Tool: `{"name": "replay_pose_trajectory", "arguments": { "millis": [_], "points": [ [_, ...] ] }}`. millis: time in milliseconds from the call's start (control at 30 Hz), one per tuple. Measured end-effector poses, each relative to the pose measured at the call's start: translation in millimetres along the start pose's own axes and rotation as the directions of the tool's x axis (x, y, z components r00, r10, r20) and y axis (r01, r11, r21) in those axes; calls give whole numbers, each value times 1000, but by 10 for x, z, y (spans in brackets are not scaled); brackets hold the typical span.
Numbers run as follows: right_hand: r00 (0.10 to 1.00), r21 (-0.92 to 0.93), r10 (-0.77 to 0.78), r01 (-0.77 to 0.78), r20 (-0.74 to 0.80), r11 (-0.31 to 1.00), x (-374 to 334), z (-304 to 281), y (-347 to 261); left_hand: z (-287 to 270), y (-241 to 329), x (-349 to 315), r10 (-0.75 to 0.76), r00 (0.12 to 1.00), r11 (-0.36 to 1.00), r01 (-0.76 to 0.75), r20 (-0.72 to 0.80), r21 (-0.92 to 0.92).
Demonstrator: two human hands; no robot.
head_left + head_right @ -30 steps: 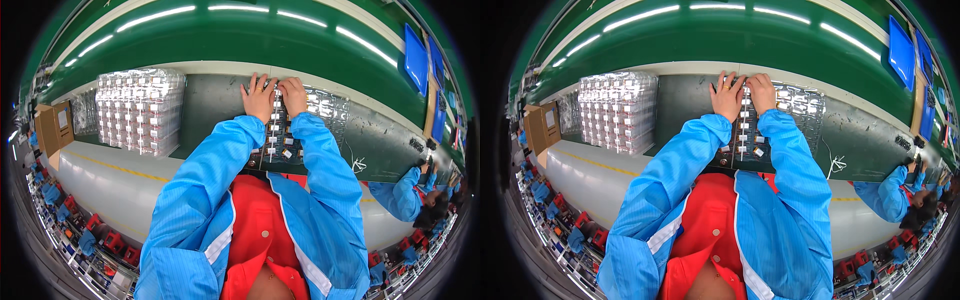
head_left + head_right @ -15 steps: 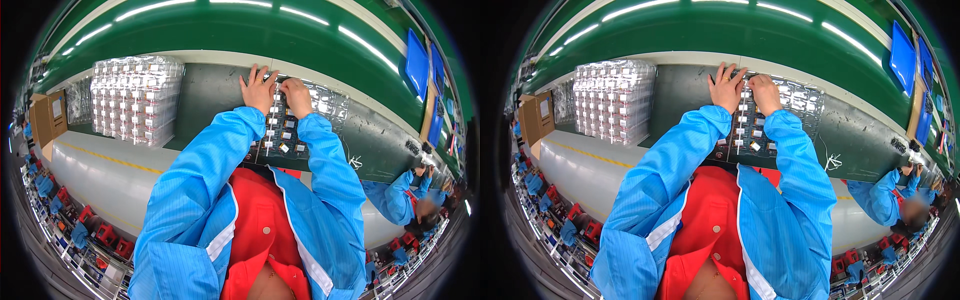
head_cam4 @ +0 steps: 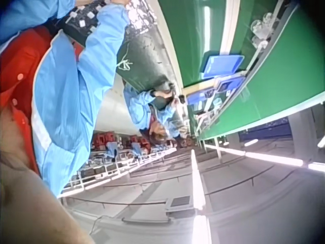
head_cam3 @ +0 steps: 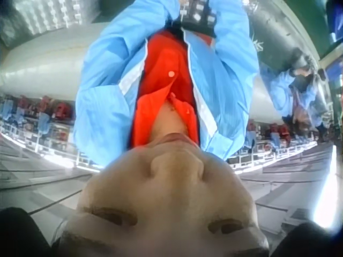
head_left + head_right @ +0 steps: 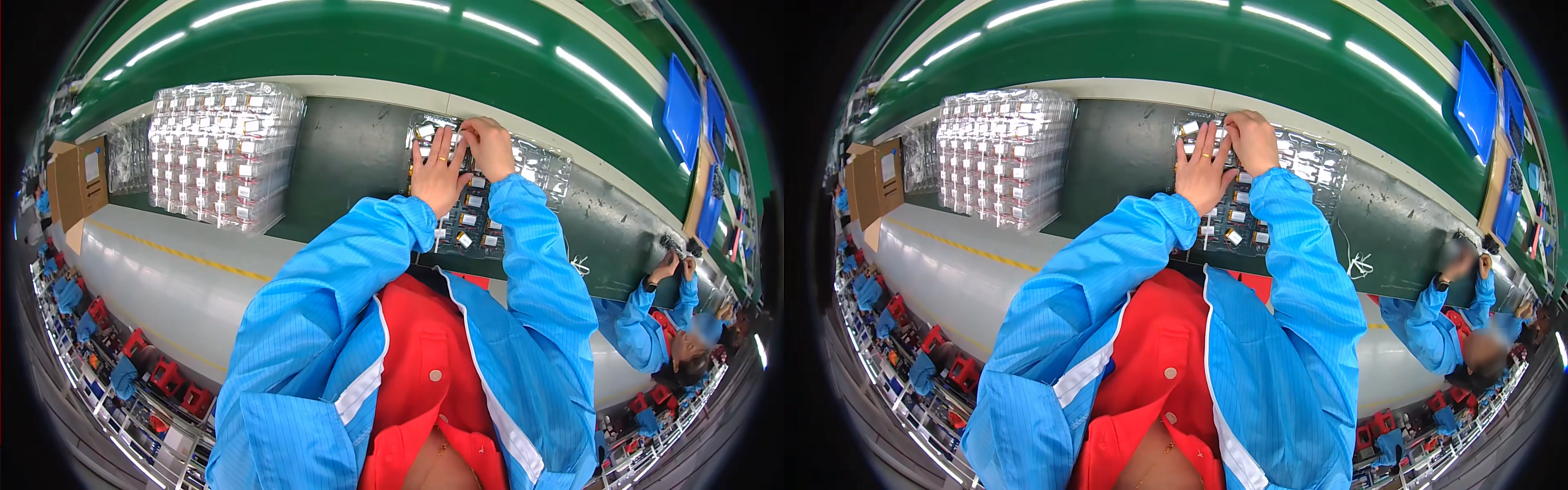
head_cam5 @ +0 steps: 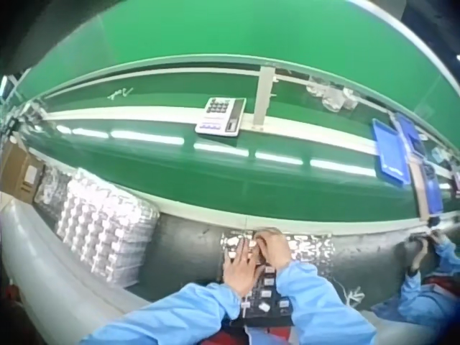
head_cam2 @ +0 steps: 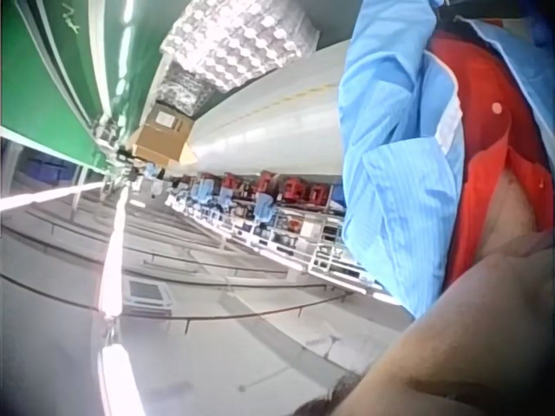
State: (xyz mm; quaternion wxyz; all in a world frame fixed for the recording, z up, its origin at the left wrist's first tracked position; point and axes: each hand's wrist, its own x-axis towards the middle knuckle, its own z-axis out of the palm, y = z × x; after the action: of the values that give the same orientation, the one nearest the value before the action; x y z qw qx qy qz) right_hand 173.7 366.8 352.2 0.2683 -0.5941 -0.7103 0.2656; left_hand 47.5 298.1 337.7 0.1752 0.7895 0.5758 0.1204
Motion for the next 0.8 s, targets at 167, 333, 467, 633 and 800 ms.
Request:
{"name": "replay_pose_trajectory", "arguments": {
  "millis": [167, 333, 467, 633, 800],
  "points": [
    [991, -102, -102, 93, -83, 990, 4, 79, 47, 94, -29, -12, -9, 1000, 999, 9, -2, 39],
    [994, -60, -68, 63, -86, 996, 0, 97, 100, 62, -107, 30, 58, 998, 998, -58, -7, 32],
    [994, -40, -48, 44, -96, 998, -14, 75, -11, -38, -241, 72, 117, 993, 989, -117, 6, 88],
    [992, -161, -88, 74, -87, 984, -80, 59, -192, -44, -231, 67, 96, 995, 989, -99, 33, 111],
    [977, -270, -210, 194, -30, 943, -204, -6, -402, -74, -213, 112, 56, 986, 973, -90, 159, 211]
  ]
}}
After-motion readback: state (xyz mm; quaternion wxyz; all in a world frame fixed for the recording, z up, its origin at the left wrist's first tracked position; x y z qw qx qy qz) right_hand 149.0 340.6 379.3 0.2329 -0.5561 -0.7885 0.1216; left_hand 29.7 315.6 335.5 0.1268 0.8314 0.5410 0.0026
